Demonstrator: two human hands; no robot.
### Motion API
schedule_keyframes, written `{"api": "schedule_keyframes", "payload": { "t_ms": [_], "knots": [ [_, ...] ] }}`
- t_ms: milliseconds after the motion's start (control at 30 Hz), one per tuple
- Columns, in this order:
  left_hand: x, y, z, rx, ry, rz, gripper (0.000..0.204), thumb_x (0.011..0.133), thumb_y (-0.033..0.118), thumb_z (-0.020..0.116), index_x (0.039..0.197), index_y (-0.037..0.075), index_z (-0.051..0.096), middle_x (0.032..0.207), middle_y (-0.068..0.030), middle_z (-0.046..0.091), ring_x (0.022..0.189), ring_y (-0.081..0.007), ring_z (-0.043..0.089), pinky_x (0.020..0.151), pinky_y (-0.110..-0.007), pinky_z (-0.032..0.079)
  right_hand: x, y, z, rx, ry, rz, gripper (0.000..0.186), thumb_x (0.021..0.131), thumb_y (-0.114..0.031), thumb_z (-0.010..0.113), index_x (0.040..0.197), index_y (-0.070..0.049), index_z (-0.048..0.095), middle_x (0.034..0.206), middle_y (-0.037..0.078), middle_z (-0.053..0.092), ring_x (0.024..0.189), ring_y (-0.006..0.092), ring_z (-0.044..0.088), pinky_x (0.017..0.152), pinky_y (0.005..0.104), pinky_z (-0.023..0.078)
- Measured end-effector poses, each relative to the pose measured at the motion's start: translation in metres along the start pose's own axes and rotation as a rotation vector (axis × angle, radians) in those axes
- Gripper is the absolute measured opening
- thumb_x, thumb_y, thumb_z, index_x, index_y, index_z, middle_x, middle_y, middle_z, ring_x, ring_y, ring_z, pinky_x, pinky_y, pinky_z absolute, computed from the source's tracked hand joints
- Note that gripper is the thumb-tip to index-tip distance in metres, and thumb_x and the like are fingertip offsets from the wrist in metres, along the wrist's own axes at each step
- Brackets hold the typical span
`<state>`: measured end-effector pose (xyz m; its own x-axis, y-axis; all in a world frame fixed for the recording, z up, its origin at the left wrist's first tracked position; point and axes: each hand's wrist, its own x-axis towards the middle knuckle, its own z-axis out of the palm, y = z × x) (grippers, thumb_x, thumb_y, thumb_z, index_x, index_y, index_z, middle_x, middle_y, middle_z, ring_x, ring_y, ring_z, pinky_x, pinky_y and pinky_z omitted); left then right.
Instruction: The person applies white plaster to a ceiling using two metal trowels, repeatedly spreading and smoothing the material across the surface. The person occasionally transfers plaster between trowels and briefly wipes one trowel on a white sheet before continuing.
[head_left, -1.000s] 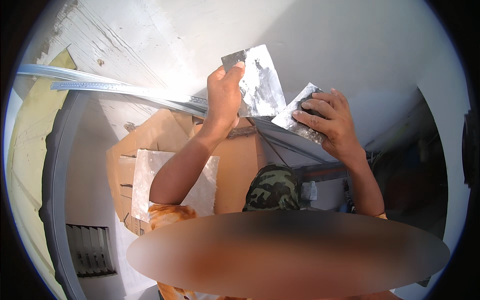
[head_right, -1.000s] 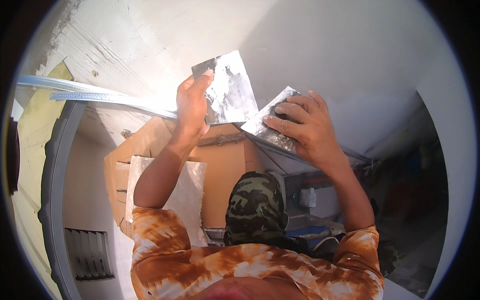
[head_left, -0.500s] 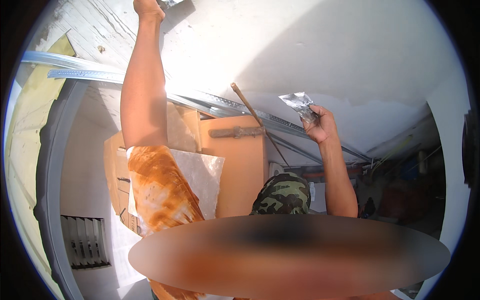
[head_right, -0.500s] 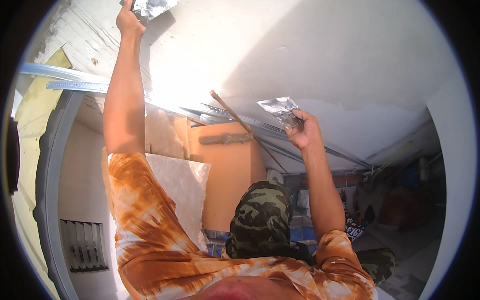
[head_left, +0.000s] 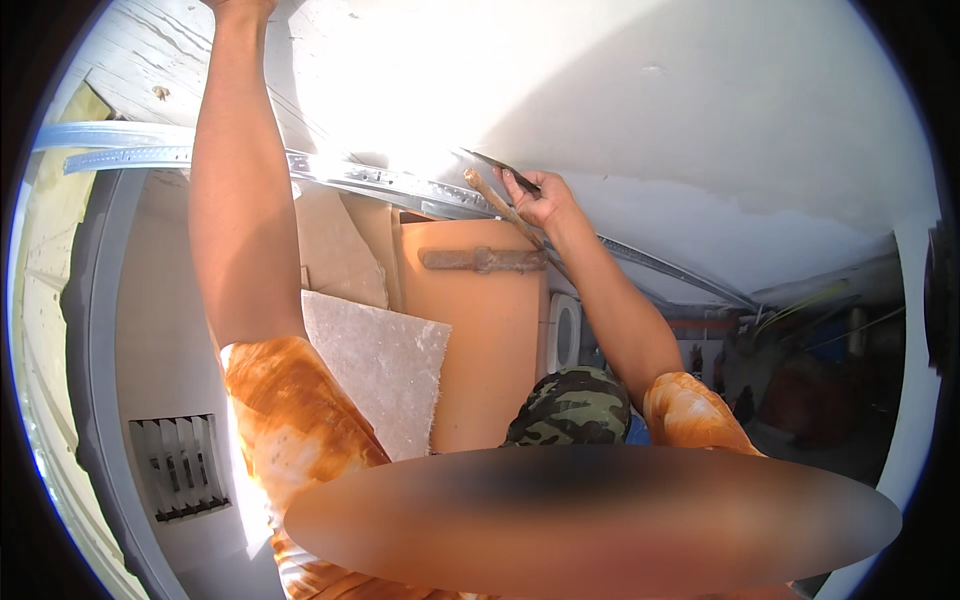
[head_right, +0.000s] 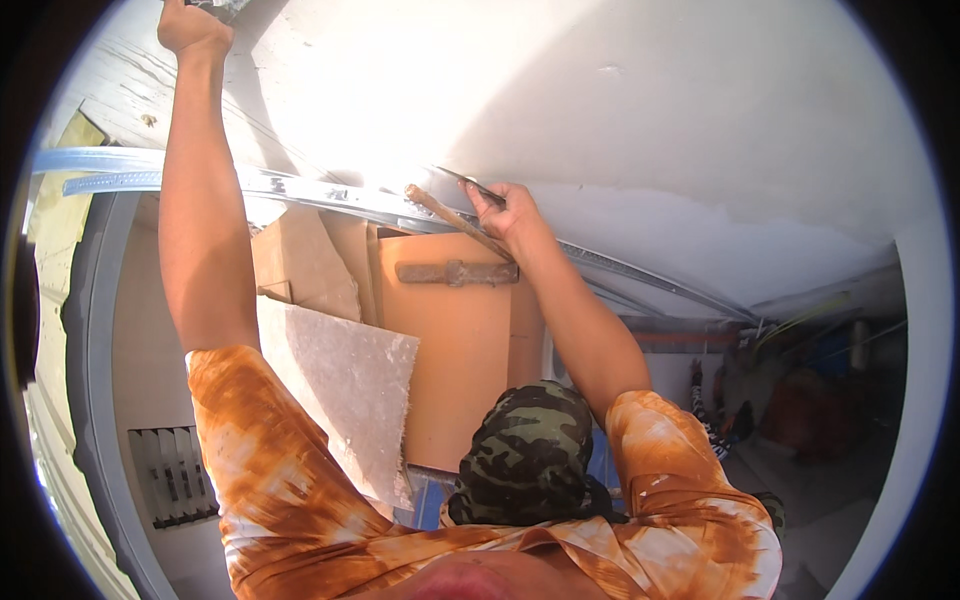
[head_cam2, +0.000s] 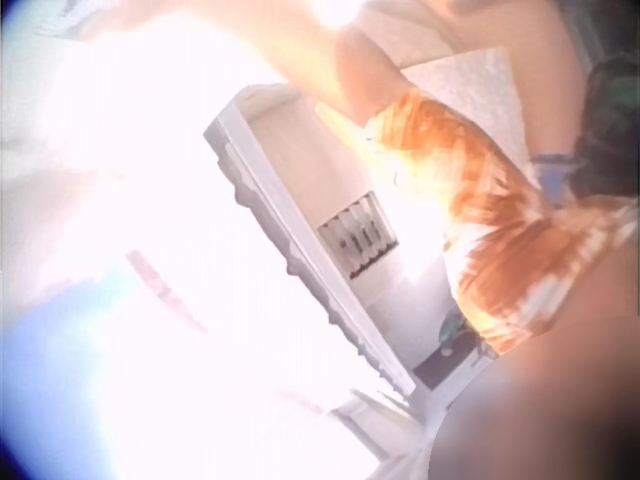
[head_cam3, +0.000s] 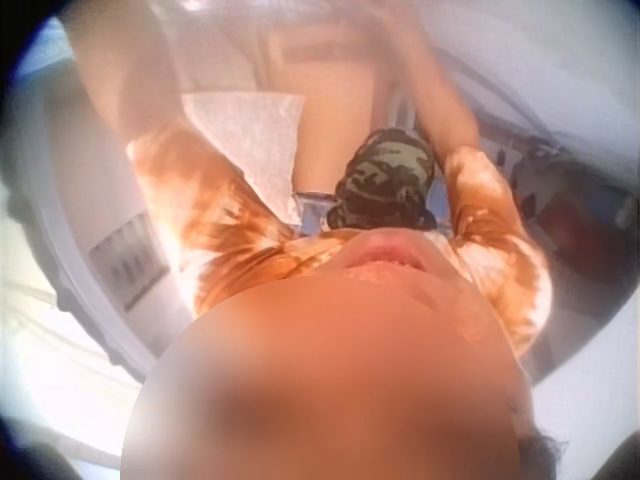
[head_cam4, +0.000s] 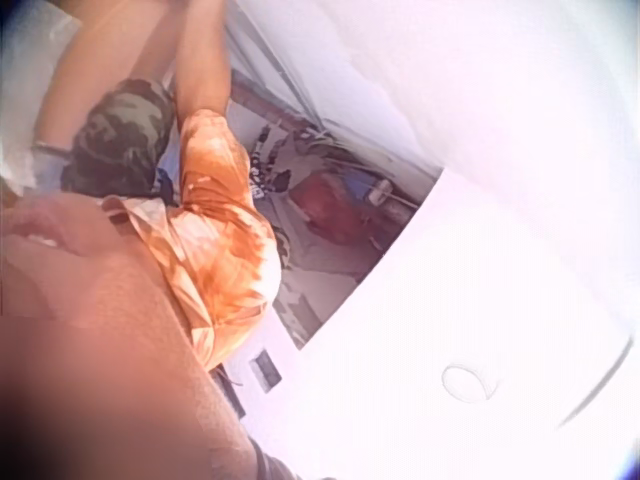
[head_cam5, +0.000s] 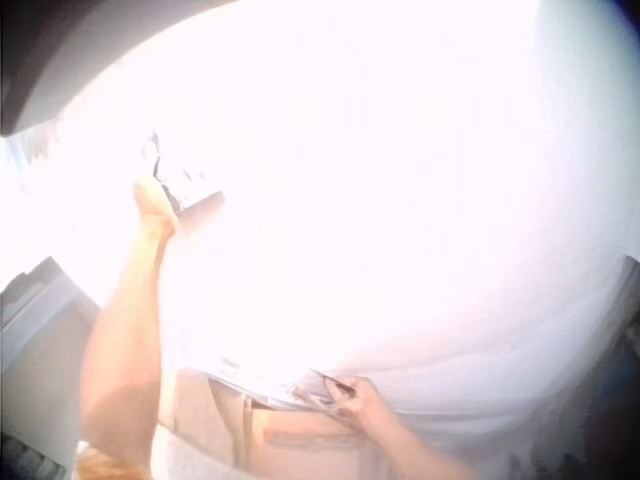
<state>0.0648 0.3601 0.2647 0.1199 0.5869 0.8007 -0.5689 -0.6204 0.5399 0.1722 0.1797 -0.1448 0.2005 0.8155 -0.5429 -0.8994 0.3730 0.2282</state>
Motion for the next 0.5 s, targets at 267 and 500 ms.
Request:
{"api": "schedule_keyframes", "payload": {
  "t_ms": [267,500],
  "knots": [
    [0.001,-0.006,-0.005,0.034,-0.017,0.007,0.042,0.105,0.041,0.049,0.128,0.010,0.066,0.070,0.0013,0.057,0.052,-0.0097,0.043,0.047,-0.027,0.032,0.033,0.004,0.011,0.127,0.078,-0.053,0.034,0.105,-0.006,0.034,0.124,0.021,0.043,0.133,0.033,0.048,0.116,0.0458,0.059,0.100,0.0503,0.059],
    [0.014,-0.017,-0.010,0.027,-0.019,-0.009,0.044,0.106,0.046,0.047,0.129,0.013,0.066,0.058,0.0035,0.055,0.039,-0.0064,0.038,0.035,-0.024,0.027,-0.019,-0.103,-0.018,0.014,-0.002,-0.165,0.040,0.105,-0.007,0.032,0.130,0.022,0.044,0.131,0.034,0.051,0.117,0.0426,0.060,0.095,0.0458,0.061]
  ]
}}
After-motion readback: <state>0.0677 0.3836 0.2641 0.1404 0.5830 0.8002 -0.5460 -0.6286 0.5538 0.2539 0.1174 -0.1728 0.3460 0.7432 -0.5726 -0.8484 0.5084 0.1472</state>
